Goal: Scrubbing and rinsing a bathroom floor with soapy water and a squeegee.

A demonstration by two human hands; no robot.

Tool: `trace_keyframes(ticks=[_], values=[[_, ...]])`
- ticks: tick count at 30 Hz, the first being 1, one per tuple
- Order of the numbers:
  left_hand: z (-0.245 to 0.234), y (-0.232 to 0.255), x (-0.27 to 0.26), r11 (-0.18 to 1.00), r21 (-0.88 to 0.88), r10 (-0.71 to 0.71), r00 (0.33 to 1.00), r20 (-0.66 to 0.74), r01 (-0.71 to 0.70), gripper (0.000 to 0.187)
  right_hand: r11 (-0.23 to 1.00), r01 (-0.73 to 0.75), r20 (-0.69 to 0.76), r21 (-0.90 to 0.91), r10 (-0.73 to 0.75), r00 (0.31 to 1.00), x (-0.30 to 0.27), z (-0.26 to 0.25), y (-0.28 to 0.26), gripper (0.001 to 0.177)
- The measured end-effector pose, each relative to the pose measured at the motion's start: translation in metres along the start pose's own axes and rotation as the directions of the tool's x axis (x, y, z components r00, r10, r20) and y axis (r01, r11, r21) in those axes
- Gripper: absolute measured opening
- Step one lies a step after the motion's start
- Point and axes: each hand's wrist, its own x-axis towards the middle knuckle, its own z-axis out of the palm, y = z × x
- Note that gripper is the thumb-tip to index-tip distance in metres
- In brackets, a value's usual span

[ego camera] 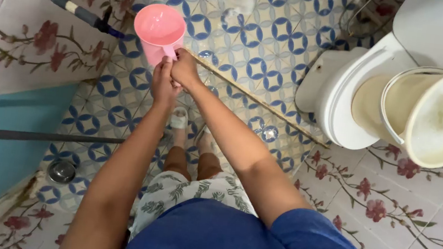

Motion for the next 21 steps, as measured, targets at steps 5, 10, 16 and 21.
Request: trace_keyframes(ticks=[5, 10, 16, 21], values=[[-0.002, 0.005, 0.001, 0.996, 0.089, 0.024, 1.000, 0.016, -0.026, 0.047, 0.938, -0.291, 0.174, 0.189, 0.260, 0.950, 0.026, 0.006, 0.031, 0.029], [0.009, 0.000, 0.030, 0.973, 0.226, 0.051, 0.999, 0.015, -0.053, 0.052, 0.687, -0.663, 0.351, 0.297, 0.567, 0.745, 0.036, -0.029, -0.017, 0.032], [0.044, -0.041, 0.077, 0.826, 0.549, 0.071, 0.990, 0.120, -0.126, 0.048, 0.322, -0.688, 0.557, 0.651, 0.413, 0.720, 0.102, -0.054, 0.113, 0.028], [0.079, -0.076, 0.079, 0.540, 0.761, 0.221, 0.933, 0.284, -0.359, 0.044, 0.156, -0.614, 0.535, 0.774, 0.358, 0.765, 0.100, -0.107, 0.131, 0.030]])
